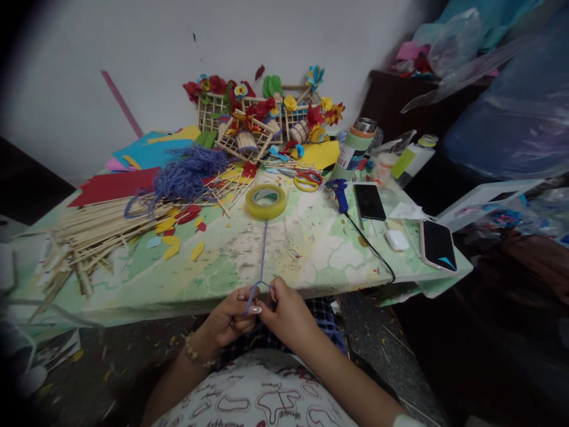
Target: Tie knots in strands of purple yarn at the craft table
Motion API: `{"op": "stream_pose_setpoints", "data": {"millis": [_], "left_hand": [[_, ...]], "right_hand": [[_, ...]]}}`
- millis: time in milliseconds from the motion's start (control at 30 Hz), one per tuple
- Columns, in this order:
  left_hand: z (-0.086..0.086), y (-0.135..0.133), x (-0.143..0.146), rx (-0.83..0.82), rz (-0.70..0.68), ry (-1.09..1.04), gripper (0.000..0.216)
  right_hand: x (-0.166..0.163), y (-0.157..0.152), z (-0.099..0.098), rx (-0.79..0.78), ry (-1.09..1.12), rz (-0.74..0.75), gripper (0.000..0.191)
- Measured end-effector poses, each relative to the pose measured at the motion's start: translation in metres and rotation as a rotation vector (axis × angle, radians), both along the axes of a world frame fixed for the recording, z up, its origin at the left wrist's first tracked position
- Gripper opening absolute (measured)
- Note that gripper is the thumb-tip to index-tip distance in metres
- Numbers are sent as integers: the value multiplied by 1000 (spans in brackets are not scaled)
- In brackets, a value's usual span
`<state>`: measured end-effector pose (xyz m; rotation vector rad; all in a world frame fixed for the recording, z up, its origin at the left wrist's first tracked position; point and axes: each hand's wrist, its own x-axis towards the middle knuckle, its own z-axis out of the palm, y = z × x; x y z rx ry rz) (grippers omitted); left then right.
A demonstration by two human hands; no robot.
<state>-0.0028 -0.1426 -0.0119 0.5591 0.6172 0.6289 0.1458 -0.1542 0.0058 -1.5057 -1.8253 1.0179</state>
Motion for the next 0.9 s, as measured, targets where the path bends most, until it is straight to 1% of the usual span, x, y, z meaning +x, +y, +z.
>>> {"op": "stream_pose_setpoints", "data": {"millis": [100, 167, 233, 333, 367, 400, 467, 567, 633, 700, 733, 833, 900], "left_hand": [[7, -3, 2, 108, 106, 288, 45], [12, -6, 1, 243, 166, 528, 41], [14, -8, -1, 376, 196, 717, 34], [16, -10, -4, 490, 196, 863, 27], [16, -11, -4, 519, 195, 894, 26], [15, -11, -4, 546, 198, 921, 25], [14, -12, -4, 589, 206, 958, 23], [12, -13, -3, 620, 216, 985, 21], [10, -14, -2, 630, 213, 996, 20], [9, -15, -3, 637, 206, 1006, 19], [9, -16, -3, 638, 200, 1013, 19], [10, -17, -5, 635, 195, 1029, 19], [10, -18, -6, 631, 187, 1028, 19]], "right_hand": [[9, -8, 7, 58, -174, 42, 20], [16, -13, 15, 103, -227, 45, 19], [22, -18, 25, 166, -232, 15, 18], [24, -19, 38, 275, -149, -74, 16], [23, -19, 39, 278, -67, -83, 17], [21, -19, 39, 246, 52, -79, 18], [16, -17, 34, 75, 389, -82, 23], [8, -14, 19, -343, 955, -181, 26], [6, -12, 9, -612, 1231, -232, 22], [8, -10, 2, -804, 1408, -248, 18], [9, -9, -1, -868, 1473, -262, 18], [12, -11, -8, -994, 1594, -280, 17], [12, -15, -11, -1056, 1613, -242, 16]]}}
